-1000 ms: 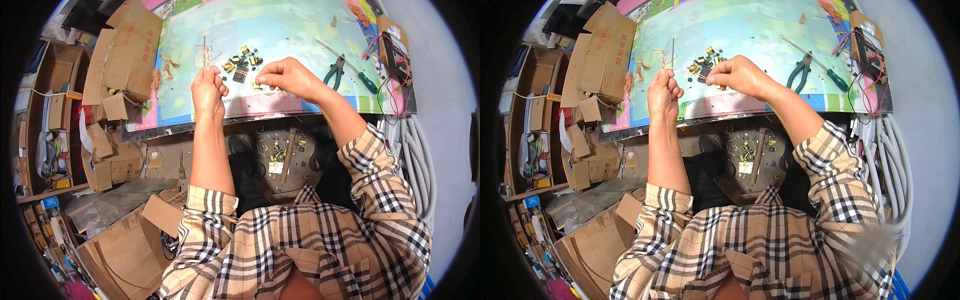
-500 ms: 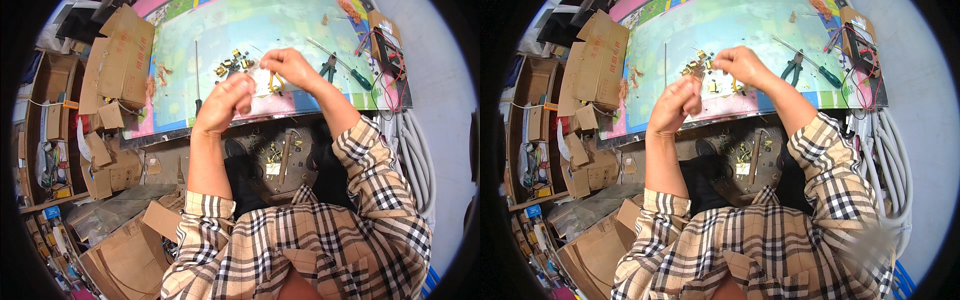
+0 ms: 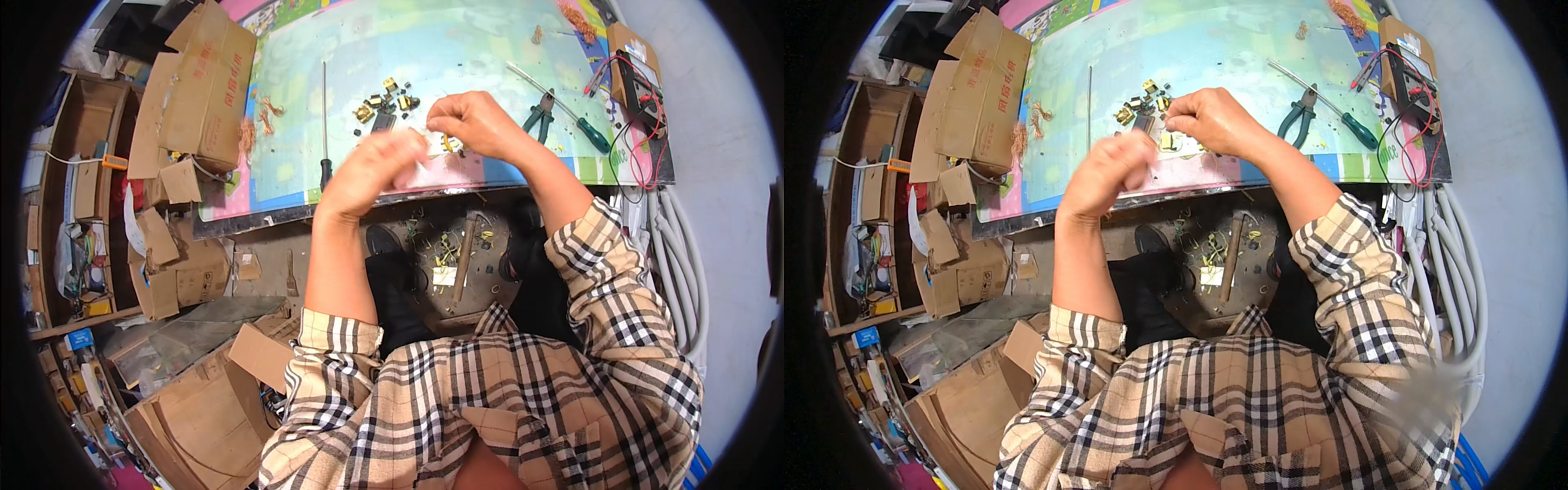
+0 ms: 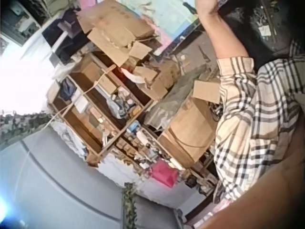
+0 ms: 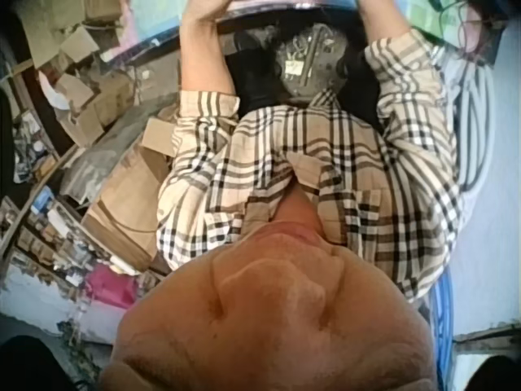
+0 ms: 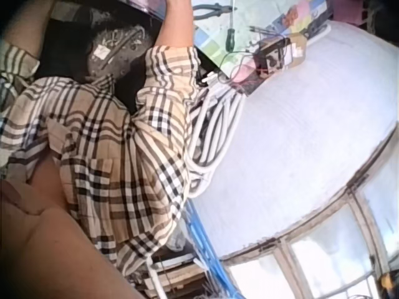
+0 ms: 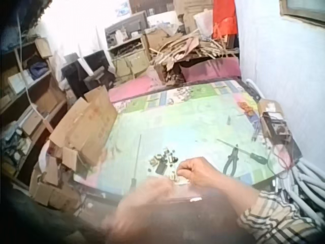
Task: The person sits on the floor and assembles small electronic components by hand, connecting wires to connectors and arranging them on a low table. The person occasionally reaches down to retrieve additional parts from the floor.
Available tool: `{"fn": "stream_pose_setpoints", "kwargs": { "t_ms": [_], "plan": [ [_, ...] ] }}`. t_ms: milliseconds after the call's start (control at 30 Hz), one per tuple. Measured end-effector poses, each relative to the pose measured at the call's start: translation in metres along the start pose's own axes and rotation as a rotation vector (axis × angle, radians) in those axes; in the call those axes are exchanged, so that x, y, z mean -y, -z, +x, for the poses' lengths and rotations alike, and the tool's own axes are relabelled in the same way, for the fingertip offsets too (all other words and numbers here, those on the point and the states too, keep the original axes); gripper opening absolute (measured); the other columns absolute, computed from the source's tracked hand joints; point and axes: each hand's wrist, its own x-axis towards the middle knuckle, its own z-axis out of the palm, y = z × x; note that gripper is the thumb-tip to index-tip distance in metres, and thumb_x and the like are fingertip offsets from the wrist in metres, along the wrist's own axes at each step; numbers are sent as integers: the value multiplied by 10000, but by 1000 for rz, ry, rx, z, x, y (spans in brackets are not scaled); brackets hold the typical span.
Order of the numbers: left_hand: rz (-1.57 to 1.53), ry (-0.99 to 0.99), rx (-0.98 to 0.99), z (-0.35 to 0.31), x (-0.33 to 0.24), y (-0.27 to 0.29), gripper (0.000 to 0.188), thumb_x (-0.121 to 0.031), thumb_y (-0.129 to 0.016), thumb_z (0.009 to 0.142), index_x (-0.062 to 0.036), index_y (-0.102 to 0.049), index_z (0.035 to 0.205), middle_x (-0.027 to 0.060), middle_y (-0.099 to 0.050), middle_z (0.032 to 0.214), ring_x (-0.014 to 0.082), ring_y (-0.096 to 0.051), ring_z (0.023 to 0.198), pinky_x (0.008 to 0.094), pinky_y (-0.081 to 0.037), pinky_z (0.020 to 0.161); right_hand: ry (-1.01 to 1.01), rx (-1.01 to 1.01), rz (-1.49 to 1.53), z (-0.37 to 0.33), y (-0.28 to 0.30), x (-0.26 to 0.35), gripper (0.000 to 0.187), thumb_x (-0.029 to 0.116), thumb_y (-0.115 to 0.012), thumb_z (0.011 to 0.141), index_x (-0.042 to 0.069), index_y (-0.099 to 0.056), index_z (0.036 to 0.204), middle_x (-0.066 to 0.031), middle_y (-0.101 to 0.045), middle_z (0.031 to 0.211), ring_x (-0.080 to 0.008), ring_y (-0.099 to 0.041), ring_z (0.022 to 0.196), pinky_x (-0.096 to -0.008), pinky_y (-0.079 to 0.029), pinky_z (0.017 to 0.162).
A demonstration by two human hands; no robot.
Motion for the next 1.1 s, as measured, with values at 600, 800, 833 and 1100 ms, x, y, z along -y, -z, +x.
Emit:
{"fn": "stream_pose_setpoints", "kwargs": {
  "t_ms": [600,800,833,1100],
  "plan": [
    [1092,90,-83,4,32,8,227,-195,-515,912,-54,-686,867,169,-658,756,341,-644,748,452,-484,692,135,130,-59,-13,-9,16,134,122,-656,855,-9,-664,883,-52,-617,691,-84,-546,676,-269,-456,630],
    [-81,-37,-82,0,3,14,342,-273,-527,957,-13,-651,772,-8,-490,562,68,-418,525,225,-310,488,41,167,303,-12,-9,3,139,152,-660,868,16,-685,879,-12,-610,687,-88,-539,659,-276,-453,612],
    [-134,22,-219,5,5,22,330,-279,-535,942,-14,-632,772,72,-567,588,173,-514,528,301,-387,514,26,92,253,-11,-18,5,134,150,-663,858,24,-690,895,-46,-621,680,-120,-560,644,-290,-465,617],
    [738,186,226,-4,18,1,306,-268,-556,919,-11,-692,827,127,-620,650,221,-569,599,338,-441,582,83,308,1,-16,-5,12,157,153,-699,822,8,-664,772,-44,-597,630,-131,-535,559,-297,-409,519]
  ]
}}
